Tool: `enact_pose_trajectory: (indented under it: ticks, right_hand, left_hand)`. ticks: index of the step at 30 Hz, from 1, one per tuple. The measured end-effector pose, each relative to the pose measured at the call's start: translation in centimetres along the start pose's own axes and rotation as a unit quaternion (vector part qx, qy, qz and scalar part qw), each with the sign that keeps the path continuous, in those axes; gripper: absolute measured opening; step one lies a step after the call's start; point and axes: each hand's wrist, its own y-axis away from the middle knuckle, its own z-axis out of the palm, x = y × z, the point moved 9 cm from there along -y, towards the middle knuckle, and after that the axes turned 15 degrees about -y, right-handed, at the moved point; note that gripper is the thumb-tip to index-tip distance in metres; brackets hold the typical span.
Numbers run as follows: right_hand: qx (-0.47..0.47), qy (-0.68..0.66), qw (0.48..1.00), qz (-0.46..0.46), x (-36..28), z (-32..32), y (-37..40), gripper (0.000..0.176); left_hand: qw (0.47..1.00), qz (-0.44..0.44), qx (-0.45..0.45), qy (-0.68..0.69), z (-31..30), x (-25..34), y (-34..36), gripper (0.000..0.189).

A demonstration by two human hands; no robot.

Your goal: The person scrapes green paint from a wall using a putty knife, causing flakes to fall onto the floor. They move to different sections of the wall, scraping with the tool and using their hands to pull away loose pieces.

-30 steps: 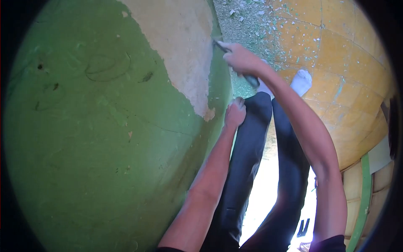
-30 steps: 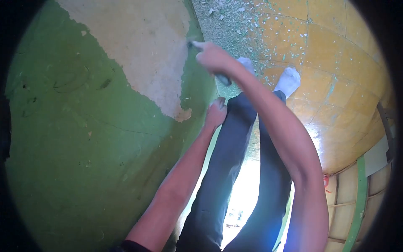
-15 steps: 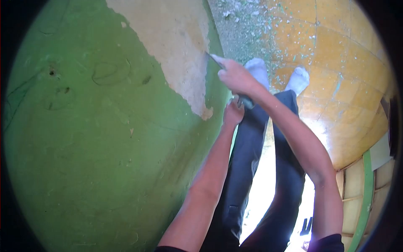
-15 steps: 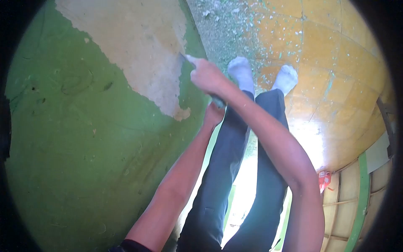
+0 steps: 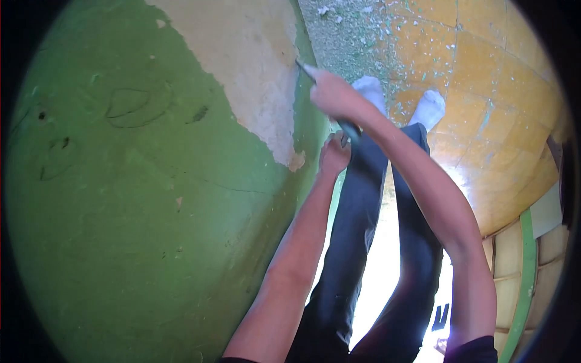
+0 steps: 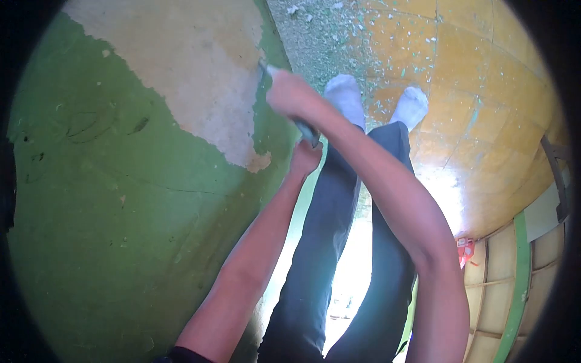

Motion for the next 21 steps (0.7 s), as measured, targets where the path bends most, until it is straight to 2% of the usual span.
enact_pose_trajectory:
  ticks: [1,2,4,5,6,8,10,11,13,14,15,16,18,20,21]
  right_hand:
    - [-0.028,-0.014,0.996,0.081,-0.4,-0.7,-0.9,0.061]
    - [-0.055,-0.029,0.986,0.152,-1.0,-1.2,-1.5,0.061]
    - [-0.001,-0.009,1.0,0.025,-2.6,-1.2,0.1,0.06]
    - [0.032,0.013,0.998,-0.053,-1.6,-0.6,0.5,0.059]
    - [0.063,0.036,0.989,-0.131,-3.2,-0.6,1.5,0.058]
    - [-0.002,-0.02,0.999,-0.046,-2.7,-1.5,0.3,0.059]
    - [-0.044,-0.033,0.998,0.021,-2.9,-2.9,-1.3,0.061]
    - [-0.075,0.004,0.989,0.128,-0.9,-2.2,-3.3,0.062]
    - [0.012,0.008,1.0,-0.028,-1.8,-2.0,-2.6,0.062]
    - [0.057,0.006,0.993,-0.101,-2.0,-1.6,-1.2,0.062]
    - [0.087,0.034,0.978,-0.187,-3.4,-1.3,-0.2,0.063]
    - [0.115,0.065,0.954,-0.269,-4.8,-1.0,1.3,0.063]
    - [0.106,0.066,0.965,-0.232,-4.2,-2.2,0.2,0.064]
    - [0.013,-0.009,1.0,0.01,-1.8,-3.7,-4.2,0.065]
    - [-0.016,0.028,0.999,0.025,-1.7,-3.8,-5.7,0.066]
  left_hand:
    - [0.999,0.021,0.032,0.01,-0.5,0.3,0.4,0.025]
    - [1.0,0.013,0.027,0.011,-0.8,-0.2,0.1,0.029]
    - [1.0,-0.014,0.008,0.022,0.1,-1.2,0.2,0.035]
    - [0.999,0.011,0.04,0.024,0.7,-1.5,-0.2,0.027]
    - [0.999,0.0,0.032,0.012,1.5,-1.7,-0.3,0.027]
    - [0.999,-0.018,0.022,-0.015,2.3,-2.0,-1.3,0.028]
    - [1.0,0.007,0.02,0.001,1.5,0.1,-1.3,0.031]
    - [1.0,0.013,0.022,0.003,0.7,0.9,-1.6,0.031]
    - [0.999,0.026,0.03,-0.019,0.6,0.2,-3.4,0.032]
    - [0.994,0.073,0.081,0.002,0.3,-0.4,-2.8,0.032]
    - [0.982,0.126,0.141,0.025,-1.4,0.2,-2.6,0.032]
    - [0.984,0.12,0.132,0.025,-1.3,0.4,-2.7,0.031]
    - [0.987,0.11,0.112,0.024,-1.4,1.0,-3.1,0.029]
    - [0.997,0.035,0.064,0.007,-0.9,0.6,-2.2,0.027]
    - [0.999,0.017,0.024,-0.034,-0.5,0.1,-2.6,0.032]
